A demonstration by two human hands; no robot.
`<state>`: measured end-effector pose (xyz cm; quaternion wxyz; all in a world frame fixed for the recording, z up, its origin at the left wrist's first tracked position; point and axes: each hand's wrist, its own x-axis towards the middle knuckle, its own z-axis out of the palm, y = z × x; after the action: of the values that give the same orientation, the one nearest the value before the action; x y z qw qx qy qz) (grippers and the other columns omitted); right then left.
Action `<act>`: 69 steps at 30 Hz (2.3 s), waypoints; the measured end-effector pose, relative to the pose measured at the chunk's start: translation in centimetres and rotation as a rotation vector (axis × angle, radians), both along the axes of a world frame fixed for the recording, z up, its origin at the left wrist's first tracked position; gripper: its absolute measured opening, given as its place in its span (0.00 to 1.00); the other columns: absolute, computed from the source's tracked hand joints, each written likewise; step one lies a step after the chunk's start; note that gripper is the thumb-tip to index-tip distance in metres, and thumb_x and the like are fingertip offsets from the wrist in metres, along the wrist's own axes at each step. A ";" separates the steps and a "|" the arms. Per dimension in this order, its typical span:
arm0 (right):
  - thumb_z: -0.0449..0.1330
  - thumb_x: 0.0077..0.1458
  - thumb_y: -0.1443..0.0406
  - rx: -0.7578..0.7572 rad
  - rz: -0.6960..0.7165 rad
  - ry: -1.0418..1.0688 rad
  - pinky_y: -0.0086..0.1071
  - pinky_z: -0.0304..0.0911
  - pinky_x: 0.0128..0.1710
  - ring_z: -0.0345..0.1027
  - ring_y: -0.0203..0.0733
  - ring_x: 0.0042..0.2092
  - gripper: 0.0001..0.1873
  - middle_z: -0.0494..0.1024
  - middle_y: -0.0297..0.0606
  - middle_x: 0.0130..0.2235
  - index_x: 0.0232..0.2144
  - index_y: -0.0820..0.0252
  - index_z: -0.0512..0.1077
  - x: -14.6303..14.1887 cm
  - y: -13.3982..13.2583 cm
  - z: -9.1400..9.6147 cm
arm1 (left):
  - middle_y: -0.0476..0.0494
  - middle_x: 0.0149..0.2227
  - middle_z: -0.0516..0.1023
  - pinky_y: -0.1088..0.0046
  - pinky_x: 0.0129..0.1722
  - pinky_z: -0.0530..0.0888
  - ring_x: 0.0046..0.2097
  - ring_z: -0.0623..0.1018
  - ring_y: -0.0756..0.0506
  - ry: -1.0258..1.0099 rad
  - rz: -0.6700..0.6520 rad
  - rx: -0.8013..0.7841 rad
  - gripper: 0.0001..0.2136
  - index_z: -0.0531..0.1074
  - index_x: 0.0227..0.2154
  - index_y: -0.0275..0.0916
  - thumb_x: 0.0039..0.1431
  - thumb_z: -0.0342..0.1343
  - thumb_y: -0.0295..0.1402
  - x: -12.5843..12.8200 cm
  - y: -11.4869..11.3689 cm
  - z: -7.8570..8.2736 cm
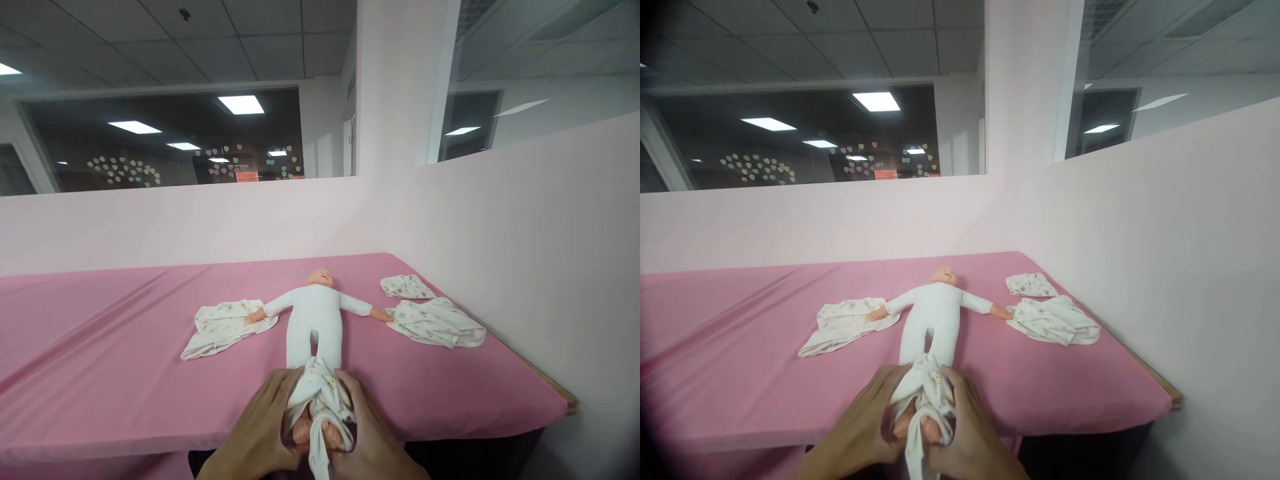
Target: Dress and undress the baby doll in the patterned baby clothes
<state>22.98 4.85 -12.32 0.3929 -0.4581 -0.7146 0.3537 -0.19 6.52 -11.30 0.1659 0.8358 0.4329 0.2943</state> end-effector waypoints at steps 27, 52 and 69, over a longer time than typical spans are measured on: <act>0.68 0.42 0.65 -0.464 0.470 0.479 0.31 0.60 0.41 0.69 0.40 0.43 0.32 0.74 0.34 0.42 0.52 0.54 0.67 2.9 2.4 4.1 | 0.44 0.48 0.74 0.74 0.40 0.70 0.44 0.74 0.44 -0.455 -0.083 -0.516 0.21 0.69 0.49 0.42 0.51 0.63 0.33 -0.1 0.0 2.5; 0.58 0.58 0.59 0.248 0.149 -0.417 0.38 0.63 0.42 0.68 0.45 0.43 0.08 0.77 0.33 0.41 0.40 0.46 0.75 4.6 -2.3 18.7 | 0.46 0.40 0.74 0.71 0.44 0.70 0.44 0.71 0.43 0.190 -0.049 0.075 0.07 0.76 0.33 0.46 0.61 0.54 0.39 -4.8 -4.1 17.3; 0.57 0.58 0.61 0.197 0.305 -0.304 0.32 0.60 0.38 0.62 0.41 0.43 0.06 0.68 0.36 0.41 0.31 0.55 0.67 7.0 -1.6 17.9 | 0.46 0.36 0.70 0.79 0.32 0.66 0.36 0.69 0.50 0.220 -0.108 0.012 0.13 0.70 0.28 0.39 0.66 0.50 0.39 -3.7 -6.3 17.7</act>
<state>29.94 3.22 5.61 0.2658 -0.3522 -0.8575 0.2644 -3.91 0.25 6.44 0.1282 0.8861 0.4009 0.1939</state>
